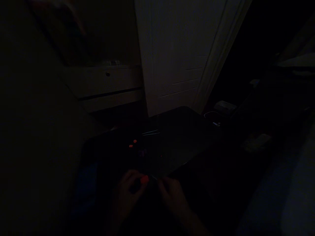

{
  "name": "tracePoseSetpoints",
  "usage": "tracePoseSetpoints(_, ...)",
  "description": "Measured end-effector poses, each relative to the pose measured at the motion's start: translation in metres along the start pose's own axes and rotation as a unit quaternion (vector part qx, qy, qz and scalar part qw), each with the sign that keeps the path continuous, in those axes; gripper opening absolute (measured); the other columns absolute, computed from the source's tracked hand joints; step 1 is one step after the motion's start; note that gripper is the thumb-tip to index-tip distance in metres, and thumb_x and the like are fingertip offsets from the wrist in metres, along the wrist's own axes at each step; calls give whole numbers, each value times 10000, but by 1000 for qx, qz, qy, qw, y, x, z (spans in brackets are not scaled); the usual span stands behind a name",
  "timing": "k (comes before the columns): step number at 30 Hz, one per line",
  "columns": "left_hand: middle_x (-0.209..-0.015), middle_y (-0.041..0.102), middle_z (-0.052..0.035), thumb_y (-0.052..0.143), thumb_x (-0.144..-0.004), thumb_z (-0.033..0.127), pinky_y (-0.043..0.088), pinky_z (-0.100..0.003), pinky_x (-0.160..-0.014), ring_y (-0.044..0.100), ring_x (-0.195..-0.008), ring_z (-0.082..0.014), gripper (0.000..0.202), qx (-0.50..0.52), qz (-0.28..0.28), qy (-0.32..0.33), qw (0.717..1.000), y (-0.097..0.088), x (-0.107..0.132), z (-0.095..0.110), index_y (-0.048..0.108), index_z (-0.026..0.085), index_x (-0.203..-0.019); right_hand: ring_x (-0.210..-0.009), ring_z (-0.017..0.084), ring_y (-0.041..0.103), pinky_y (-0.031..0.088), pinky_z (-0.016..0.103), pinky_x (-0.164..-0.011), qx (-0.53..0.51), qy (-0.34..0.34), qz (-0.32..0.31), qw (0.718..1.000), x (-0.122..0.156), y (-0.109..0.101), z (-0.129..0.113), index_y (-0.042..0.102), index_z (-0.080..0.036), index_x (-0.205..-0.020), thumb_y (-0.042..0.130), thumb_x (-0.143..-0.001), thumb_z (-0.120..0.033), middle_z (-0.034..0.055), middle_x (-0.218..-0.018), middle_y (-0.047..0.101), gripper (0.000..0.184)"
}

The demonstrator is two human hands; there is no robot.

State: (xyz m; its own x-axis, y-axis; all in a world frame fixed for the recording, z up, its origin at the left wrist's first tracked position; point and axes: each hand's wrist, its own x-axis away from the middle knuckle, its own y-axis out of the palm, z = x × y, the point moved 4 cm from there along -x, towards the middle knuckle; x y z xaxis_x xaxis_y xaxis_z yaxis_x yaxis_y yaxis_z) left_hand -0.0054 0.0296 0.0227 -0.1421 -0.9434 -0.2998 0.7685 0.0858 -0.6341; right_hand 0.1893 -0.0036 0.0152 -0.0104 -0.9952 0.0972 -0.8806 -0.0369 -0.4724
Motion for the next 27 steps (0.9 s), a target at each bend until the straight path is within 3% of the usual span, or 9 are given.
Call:
tracePoseSetpoints(3, -974, 767, -33, 773, -850, 431, 640, -323, -750, 762, -856, -224, 181, 20, -21, 1, 1000, -3, 1, -2, 820, 282, -941, -795, 202, 762, 499, 245, -697, 1, -33, -8, 999, 3, -4, -2, 687, -170, -1079, 479, -1032, -186, 83, -943, 798, 213)
tracePoseSetpoints(6, -965, 771, -35, 776, -860, 468, 640, -320, -734, 760, -837, -220, 214, 24, -41, -3, 999, -4, 1, -3, 823, 281, -952, -828, 190, 768, 517, 237, -730, -18, -60, -21, 998, 6, -2, -2, 638, -202, -1189, 475, -1041, -186, 64, -1018, 796, 221)
tracePoseSetpoints(13, -923, 775, -36, 760, -867, 471, 651, -333, -751, 765, -842, -232, 220, -7, -23, 42, 999, 0, -2, 1, 814, 273, -946, -929, 215, 768, 543, 264, -836, -49, -64, -16, 997, 8, 13, 6, 664, -221, -1198, 457, -1064, -205, 65, -1052, 796, 246)
tracePoseSetpoints(20, -906, 767, -23, 728, -891, 496, 644, -313, -719, 761, -807, -214, 232, -46, -14, 70, 996, 3, -1, 4, 806, 283, -938, -973, 205, 771, 558, 266, -875, -111, -85, -24, 990, 5, 7, 1, 722, -224, -1135, 470, -1066, -212, 48, -1057, 804, 261)
tracePoseSetpoints(27, -886, 768, -18, 708, -912, 526, 636, -305, -715, 755, -785, -204, 270, -62, 10, 98, 993, 4, 0, 4, 804, 274, -923, -1002, 222, 772, 569, 288, -919, -53, -77, -44, 995, 11, 6, -1, 734, -229, -1195, 450, -1081, -222, 62, -1093, 810, 307)
